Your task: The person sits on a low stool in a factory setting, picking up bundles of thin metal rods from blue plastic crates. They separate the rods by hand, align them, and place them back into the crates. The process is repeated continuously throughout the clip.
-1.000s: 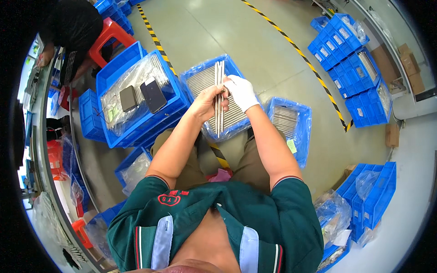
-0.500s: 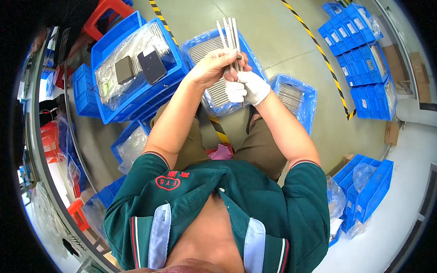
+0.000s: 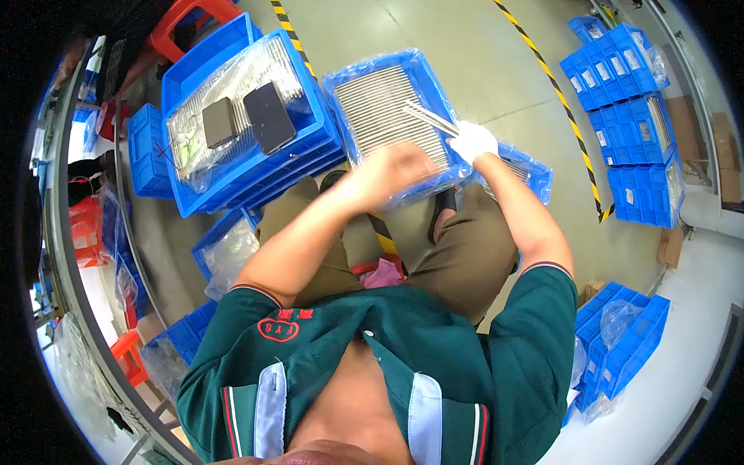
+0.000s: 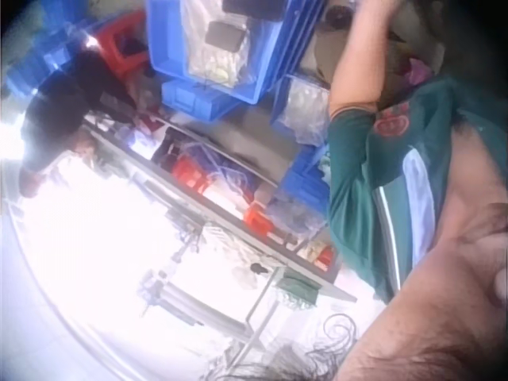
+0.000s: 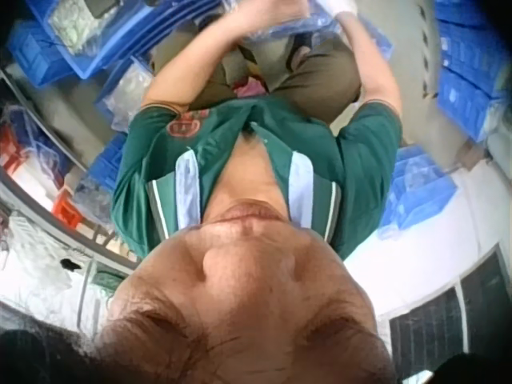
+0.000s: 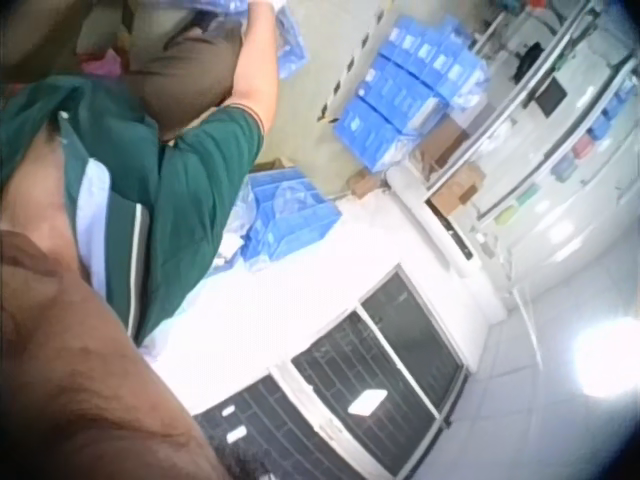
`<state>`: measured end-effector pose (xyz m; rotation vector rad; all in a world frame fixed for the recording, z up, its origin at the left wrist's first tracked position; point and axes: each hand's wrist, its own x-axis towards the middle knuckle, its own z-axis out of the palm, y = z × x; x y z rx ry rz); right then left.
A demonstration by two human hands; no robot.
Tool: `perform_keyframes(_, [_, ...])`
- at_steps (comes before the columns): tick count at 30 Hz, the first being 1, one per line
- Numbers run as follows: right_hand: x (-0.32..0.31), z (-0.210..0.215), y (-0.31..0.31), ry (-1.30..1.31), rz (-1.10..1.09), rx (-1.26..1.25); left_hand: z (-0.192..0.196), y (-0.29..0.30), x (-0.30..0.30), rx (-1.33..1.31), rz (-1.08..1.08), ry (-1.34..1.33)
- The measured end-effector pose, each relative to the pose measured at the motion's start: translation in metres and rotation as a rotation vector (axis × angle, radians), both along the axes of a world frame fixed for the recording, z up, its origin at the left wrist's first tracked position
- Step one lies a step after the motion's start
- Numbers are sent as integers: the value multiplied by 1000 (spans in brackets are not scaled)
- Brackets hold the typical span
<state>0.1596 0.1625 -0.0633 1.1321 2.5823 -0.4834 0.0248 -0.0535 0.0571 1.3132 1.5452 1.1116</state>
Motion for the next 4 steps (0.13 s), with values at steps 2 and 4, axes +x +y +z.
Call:
perform_keyframes(2, [-16, -10, 1, -62, 41, 21, 0, -6, 22, -39, -351, 20])
perform_keyframes(4, [-25, -21, -4, -101, 67, 18, -3, -10, 27, 26, -471, 33])
